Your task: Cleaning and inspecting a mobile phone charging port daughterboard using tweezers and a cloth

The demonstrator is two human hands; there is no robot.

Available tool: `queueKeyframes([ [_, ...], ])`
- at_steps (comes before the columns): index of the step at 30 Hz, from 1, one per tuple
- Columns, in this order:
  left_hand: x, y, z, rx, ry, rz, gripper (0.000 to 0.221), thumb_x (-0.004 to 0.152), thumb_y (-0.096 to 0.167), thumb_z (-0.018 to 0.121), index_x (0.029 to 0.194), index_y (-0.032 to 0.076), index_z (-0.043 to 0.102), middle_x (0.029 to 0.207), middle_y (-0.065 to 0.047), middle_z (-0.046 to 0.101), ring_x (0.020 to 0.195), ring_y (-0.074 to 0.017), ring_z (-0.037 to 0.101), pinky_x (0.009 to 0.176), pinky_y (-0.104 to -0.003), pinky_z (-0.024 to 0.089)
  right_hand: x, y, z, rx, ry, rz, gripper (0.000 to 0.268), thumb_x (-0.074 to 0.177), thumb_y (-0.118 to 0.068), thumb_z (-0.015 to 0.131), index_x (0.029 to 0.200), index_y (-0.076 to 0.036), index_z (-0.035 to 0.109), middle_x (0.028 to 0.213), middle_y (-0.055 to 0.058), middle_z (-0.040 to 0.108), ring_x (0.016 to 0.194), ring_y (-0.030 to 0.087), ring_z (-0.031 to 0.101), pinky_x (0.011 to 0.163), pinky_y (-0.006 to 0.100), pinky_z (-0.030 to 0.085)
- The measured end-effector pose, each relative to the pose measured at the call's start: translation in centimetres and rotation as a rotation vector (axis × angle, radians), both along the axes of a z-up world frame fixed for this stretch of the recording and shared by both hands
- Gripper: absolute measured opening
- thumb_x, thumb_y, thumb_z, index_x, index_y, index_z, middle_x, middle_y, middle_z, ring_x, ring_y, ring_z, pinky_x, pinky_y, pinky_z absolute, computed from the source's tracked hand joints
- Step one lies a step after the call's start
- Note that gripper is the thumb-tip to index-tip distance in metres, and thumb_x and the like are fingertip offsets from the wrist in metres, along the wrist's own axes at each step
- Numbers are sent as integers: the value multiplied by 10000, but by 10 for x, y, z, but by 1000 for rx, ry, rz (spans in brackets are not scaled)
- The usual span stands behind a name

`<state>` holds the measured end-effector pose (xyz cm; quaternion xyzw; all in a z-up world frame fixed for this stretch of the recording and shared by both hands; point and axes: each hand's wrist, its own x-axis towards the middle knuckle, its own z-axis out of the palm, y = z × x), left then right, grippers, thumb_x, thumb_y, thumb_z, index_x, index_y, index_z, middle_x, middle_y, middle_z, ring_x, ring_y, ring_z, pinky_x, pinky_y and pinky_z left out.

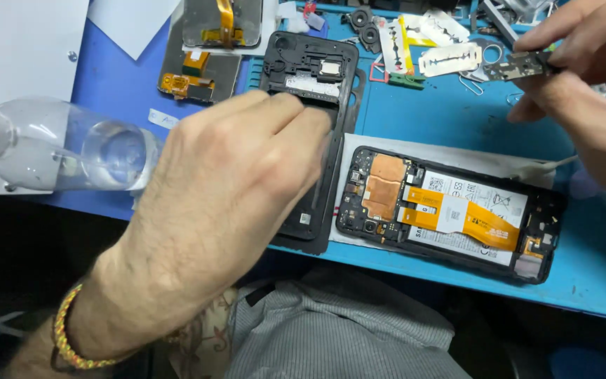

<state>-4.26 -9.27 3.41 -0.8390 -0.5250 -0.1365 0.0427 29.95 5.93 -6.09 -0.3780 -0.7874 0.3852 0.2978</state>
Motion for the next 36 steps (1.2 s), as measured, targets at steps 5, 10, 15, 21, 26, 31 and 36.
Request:
queueKeyframes([
  [5,-4,-8,-27,34,-53,36,182,995,9,699,887,89,577,867,-65,598,748,-299,553,619,-453,468,-21,-14,27,79,-42,69,138,1244,126,622,1311,123,502,1482,300,594,936,324,684,866,368,622],
  [10,-8,-5,-29,13,-193,-14,65,1033,43,709,971,47,692,900,-86,642,756,-308,589,632,-454,486,-34,-26,48,139,-8,68,227,1186,215,656,1285,170,457,1432,369,606,902,334,675,856,367,635],
  [15,-4,-5,-15,1,-240,-32,88,1001,-32,764,1089,-31,755,1012,-147,770,864,-326,710,749,-452,563,-45,-38,71,130,63,39,280,1065,312,670,1171,150,468,1288,346,626,1063,365,714,889,369,700],
  [21,30,25,16,131,-431,-252,360,1098,130,802,1316,-119,660,1276,-227,765,1131,-379,732,1025,-458,579,-40,-34,69,343,135,58,292,984,354,790,1116,204,578,1213,352,583,1010,321,648,842,327,637],
  [26,57,79,1,159,-565,-374,404,1056,245,842,1222,-72,653,1165,-197,765,1048,-349,765,945,-435,589,-36,-33,69,446,154,-35,245,1045,296,827,1109,151,639,1187,292,543,963,261,574,801,291,562],
  [31,62,92,-1,87,-753,-436,217,1024,142,808,1089,-40,711,1058,-137,789,958,-250,793,881,-340,614,-35,-30,72,655,102,-44,293,1037,197,931,981,103,660,993,245,639,909,305,584,777,365,448],
  [36,56,87,-7,16,-859,-416,209,985,111,845,1114,-24,751,1055,-146,830,905,-232,854,856,-310,673,-31,-45,85,587,-126,-16,237,1006,-10,907,981,-50,675,999,146,636,835,207,618,786,347,466],
])
